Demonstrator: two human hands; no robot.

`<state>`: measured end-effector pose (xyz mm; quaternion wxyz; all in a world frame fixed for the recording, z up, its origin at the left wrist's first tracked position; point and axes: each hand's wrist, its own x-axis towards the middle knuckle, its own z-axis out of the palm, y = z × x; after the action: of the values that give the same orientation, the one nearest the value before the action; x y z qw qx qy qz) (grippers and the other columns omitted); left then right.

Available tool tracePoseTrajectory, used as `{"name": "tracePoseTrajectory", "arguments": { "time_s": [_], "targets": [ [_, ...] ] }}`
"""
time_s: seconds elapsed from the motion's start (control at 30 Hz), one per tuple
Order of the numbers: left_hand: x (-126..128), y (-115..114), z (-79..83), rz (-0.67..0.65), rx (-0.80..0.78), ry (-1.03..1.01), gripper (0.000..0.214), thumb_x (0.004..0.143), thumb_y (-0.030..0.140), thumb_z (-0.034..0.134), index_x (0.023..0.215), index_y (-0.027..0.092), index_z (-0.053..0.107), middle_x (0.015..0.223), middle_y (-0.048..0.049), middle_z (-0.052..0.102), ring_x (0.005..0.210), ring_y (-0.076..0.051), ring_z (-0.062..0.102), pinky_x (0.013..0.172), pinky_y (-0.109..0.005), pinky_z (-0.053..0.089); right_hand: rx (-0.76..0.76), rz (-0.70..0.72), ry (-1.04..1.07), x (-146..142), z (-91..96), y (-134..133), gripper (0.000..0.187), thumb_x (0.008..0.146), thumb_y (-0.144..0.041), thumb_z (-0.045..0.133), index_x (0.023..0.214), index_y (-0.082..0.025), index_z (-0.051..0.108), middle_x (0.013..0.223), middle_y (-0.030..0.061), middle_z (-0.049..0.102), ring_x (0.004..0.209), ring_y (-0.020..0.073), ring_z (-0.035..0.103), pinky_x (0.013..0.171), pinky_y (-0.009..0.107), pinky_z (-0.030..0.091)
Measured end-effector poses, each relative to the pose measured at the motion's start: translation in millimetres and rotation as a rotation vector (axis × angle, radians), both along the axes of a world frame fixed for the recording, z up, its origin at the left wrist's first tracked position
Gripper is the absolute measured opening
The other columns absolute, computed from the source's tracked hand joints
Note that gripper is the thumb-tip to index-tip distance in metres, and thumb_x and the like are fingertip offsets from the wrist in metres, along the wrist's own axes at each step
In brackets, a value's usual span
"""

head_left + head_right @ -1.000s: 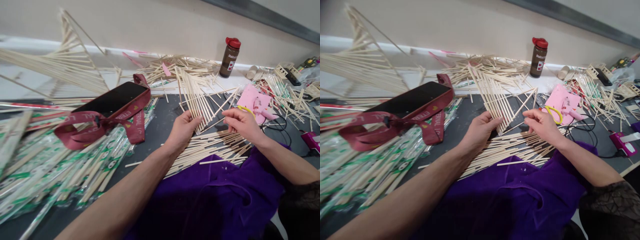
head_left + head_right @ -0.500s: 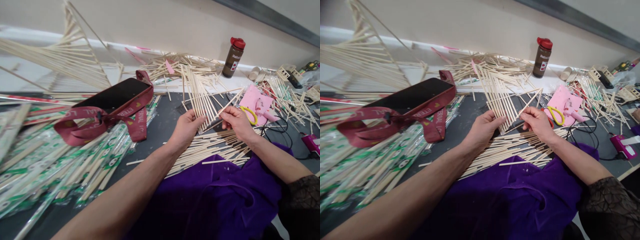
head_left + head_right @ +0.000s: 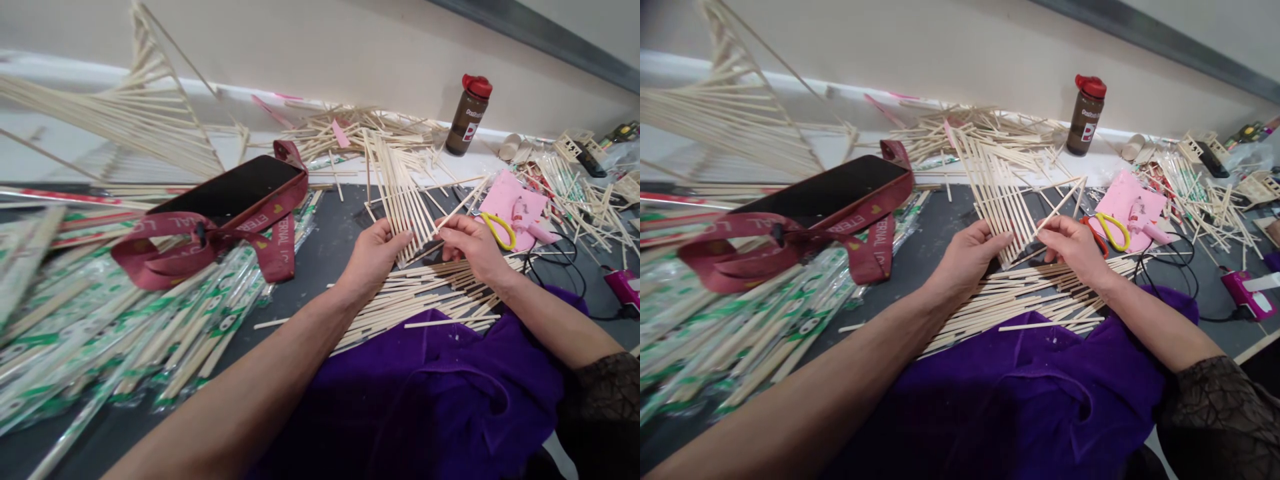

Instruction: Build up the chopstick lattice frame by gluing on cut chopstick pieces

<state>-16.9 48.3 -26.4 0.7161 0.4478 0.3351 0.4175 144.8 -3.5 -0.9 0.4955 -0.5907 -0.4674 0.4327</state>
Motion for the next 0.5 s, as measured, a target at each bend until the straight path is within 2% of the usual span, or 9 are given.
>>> {"name": "tracePoseTrajectory", "arguments": {
  "time_s": [0.5],
  "targets": [
    [0.7, 0.7, -0.4, 0.011, 0.017, 0.0, 0.015, 0.069, 0.02, 0.068, 0.082, 0.015, 0.064, 0.074, -0.0002, 0.069, 0.061, -0.011, 0.058, 0.06, -0.025, 0.044, 0.054, 0.022, -0.107, -5.6, -0.7, 1.7, 0.019, 0.079, -0.035, 0.063, 0.083, -0.016, 0.063, 0.067, -0.003, 0.061, 0.047, 0.0035, 0.052, 0.041, 0.017, 0.035]
  ]
}}
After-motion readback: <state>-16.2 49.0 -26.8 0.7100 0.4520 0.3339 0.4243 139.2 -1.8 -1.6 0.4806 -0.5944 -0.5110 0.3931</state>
